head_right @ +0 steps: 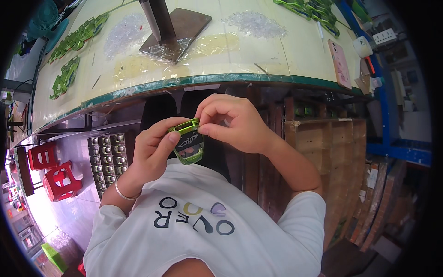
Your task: The person assembles small green plastic frames by inserting black rectangular inserts into them. They pick up frames from the table, insert the pieces by hand, and place the assembled units back on the table in a row.
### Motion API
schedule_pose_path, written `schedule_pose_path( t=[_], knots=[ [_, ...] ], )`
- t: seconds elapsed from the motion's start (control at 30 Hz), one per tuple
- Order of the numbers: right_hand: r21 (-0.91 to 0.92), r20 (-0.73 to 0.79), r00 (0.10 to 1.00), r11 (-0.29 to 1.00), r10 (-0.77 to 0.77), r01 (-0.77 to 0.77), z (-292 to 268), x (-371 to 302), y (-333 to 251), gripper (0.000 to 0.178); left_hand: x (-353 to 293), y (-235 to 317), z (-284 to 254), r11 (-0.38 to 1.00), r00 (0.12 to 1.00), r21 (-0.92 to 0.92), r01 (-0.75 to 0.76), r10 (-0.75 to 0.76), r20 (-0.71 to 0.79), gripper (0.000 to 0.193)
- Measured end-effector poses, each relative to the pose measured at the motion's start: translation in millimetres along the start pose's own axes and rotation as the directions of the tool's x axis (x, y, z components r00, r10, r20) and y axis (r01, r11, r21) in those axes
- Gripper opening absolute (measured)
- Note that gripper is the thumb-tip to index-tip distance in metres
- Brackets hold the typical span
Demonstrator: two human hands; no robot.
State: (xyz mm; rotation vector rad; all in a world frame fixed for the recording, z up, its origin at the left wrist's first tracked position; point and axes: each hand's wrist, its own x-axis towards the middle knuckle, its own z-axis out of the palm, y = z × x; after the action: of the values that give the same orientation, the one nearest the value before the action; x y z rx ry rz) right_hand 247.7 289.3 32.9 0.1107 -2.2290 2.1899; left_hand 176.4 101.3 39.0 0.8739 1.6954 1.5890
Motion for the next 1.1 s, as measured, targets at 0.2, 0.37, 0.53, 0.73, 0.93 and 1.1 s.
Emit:
schedule_pose_path(
  t=[0.2, 0.37, 0.53, 0.73, 0.93, 1.1],
  knots=[
    [0.475, 0.286, 0.918, 0.792, 0.274, -0.384, -9.3, 5.6, 15.3, 0.021, 0.8, -1.4, -1.4, 0.991, 0.995, 0.128, -0.038, 0.025, 0.099, 0.025],
    [0.168, -0.092, 0.99, 0.981, 0.108, -0.091, 7.0, 2.8, 26.5, 0.043, 4.7, -17.2, -2.6, 0.986, 0.999, -0.165, 0.01, -0.019, -0.051, 0.027],
    [-0.713, 0.041, 0.916, 0.631, -0.399, 0.306, 33.7, -5.6, 22.0, 0.079, 12.1, -10.3, -3.2, 0.711, 0.983, -0.698, 0.086, -0.175, -0.057, 0.036],
    [-0.819, 0.071, 0.856, 0.46, -0.512, 0.343, 35.1, 0.8, 28.5, 0.063, 8.0, -7.7, -8.0, 0.763, 0.993, -0.642, 0.074, -0.115, -0.022, 0.043],
    [-0.704, 0.148, 0.854, 0.554, -0.499, 0.446, 37.4, -0.5, 29.8, 0.062, 18.6, -30.5, -32.1, 0.957, 0.96, -0.086, -0.278, 0.281, 0.019, 0.038],
    [-0.345, 0.086, 0.907, 0.842, -0.411, 0.415, 37.6, -6.0, 40.6, 0.065, 22.6, -35.2, -34.5, 0.951, 0.948, 0.001, -0.309, 0.308, 0.08, 0.054]
  ],
)
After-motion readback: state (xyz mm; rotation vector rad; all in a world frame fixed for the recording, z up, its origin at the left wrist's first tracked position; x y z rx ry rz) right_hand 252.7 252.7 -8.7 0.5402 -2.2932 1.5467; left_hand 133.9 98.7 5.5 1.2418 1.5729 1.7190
